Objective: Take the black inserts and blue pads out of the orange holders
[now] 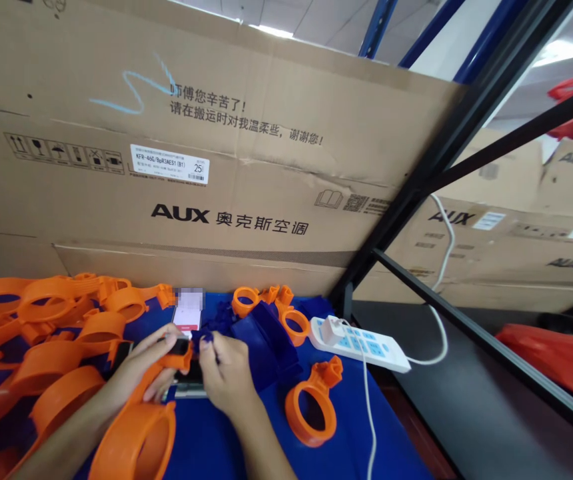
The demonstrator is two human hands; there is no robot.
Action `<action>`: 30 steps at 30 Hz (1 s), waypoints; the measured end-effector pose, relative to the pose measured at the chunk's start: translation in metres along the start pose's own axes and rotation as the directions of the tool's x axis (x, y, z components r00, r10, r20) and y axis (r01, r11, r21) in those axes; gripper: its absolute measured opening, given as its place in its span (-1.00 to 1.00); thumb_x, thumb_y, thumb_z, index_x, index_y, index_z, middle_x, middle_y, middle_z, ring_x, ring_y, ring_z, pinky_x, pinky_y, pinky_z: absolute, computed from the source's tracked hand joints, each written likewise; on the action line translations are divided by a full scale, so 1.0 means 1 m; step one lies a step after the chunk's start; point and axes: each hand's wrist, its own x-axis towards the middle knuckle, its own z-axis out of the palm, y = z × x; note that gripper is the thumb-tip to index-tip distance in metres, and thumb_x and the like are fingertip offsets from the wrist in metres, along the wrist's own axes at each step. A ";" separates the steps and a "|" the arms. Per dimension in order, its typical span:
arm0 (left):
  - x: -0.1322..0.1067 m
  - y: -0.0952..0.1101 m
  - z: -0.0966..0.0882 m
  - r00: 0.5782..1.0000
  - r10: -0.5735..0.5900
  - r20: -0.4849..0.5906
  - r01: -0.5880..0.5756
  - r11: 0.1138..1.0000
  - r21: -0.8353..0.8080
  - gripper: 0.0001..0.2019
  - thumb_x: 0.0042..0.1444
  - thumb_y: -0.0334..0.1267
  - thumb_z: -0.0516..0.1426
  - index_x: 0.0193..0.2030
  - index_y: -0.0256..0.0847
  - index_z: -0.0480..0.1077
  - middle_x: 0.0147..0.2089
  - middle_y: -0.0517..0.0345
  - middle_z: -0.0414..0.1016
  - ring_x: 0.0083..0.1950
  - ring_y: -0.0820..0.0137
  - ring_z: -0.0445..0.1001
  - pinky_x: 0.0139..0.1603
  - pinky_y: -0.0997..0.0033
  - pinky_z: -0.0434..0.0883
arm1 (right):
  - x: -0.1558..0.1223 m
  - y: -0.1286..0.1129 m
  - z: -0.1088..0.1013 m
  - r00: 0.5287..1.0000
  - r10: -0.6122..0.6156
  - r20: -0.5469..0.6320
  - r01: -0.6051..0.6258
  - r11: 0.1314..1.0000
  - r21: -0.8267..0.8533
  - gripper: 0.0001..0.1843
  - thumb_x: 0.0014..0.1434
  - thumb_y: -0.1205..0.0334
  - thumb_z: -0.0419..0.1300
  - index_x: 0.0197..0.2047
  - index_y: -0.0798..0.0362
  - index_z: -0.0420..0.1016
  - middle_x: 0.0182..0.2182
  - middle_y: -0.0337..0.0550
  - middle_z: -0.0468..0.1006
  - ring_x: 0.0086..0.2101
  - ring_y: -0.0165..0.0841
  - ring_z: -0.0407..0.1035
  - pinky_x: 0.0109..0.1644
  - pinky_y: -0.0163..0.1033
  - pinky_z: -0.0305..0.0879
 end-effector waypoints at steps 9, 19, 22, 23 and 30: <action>0.000 0.010 0.008 0.970 -0.065 -0.234 0.029 0.988 -0.154 -0.69 0.26 0.06 0.20 -0.29 -0.15 0.43 -0.73 0.39 0.16 -0.69 0.54 0.10 -0.57 0.57 0.20 | 0.014 0.037 -0.021 0.872 0.434 -0.228 -0.437 0.898 0.037 -0.63 0.36 0.01 0.15 -0.40 0.05 0.48 -0.63 -0.29 0.38 -0.59 -0.40 0.25 -0.56 -0.34 0.12; 0.001 0.001 0.009 0.980 -0.072 -0.186 0.050 0.992 -0.119 -0.71 0.23 0.06 0.24 -0.25 -0.13 0.45 -0.75 0.41 0.13 -0.68 0.54 0.11 -0.56 0.58 0.21 | 0.015 0.051 -0.020 0.787 0.546 -0.286 -0.474 0.833 0.286 -0.54 0.36 0.03 0.12 0.19 0.13 0.43 -0.30 -0.08 0.66 -0.59 -0.41 0.39 -0.60 -0.33 0.35; 0.006 -0.010 0.003 0.977 -0.032 -0.209 0.027 0.999 -0.023 -0.70 0.20 0.07 0.27 -0.19 -0.11 0.45 -0.74 0.42 0.15 -0.70 0.56 0.10 -0.59 0.59 0.16 | 0.014 0.036 -0.022 0.892 0.379 -0.245 -0.335 0.920 0.203 -0.67 0.41 0.06 0.12 0.02 0.10 0.56 -0.39 -0.13 0.62 -0.48 -0.37 0.46 -0.40 -0.29 0.43; 0.008 -0.012 0.002 0.977 -0.019 -0.211 0.021 1.000 0.009 -0.69 0.20 0.08 0.27 -0.17 -0.11 0.45 -0.74 0.42 0.17 -0.70 0.55 0.11 -0.59 0.59 0.15 | 0.013 0.029 -0.021 0.934 0.308 -0.180 -0.279 0.945 0.170 -0.70 0.41 0.09 0.14 0.01 0.08 0.58 -0.39 -0.14 0.62 -0.44 -0.36 0.47 -0.35 -0.28 0.44; 0.009 -0.015 -0.001 0.980 0.035 -0.195 -0.018 0.996 0.084 -0.67 0.22 0.10 0.25 -0.07 -0.09 0.48 -0.67 0.39 0.28 -0.72 0.57 0.13 -0.64 0.58 0.12 | 0.011 0.003 -0.010 0.978 0.000 0.207 -0.004 1.000 0.017 -0.61 0.35 0.23 0.25 0.23 -0.11 0.53 -0.06 -0.04 0.53 -0.08 -0.24 0.47 -0.06 -0.16 0.49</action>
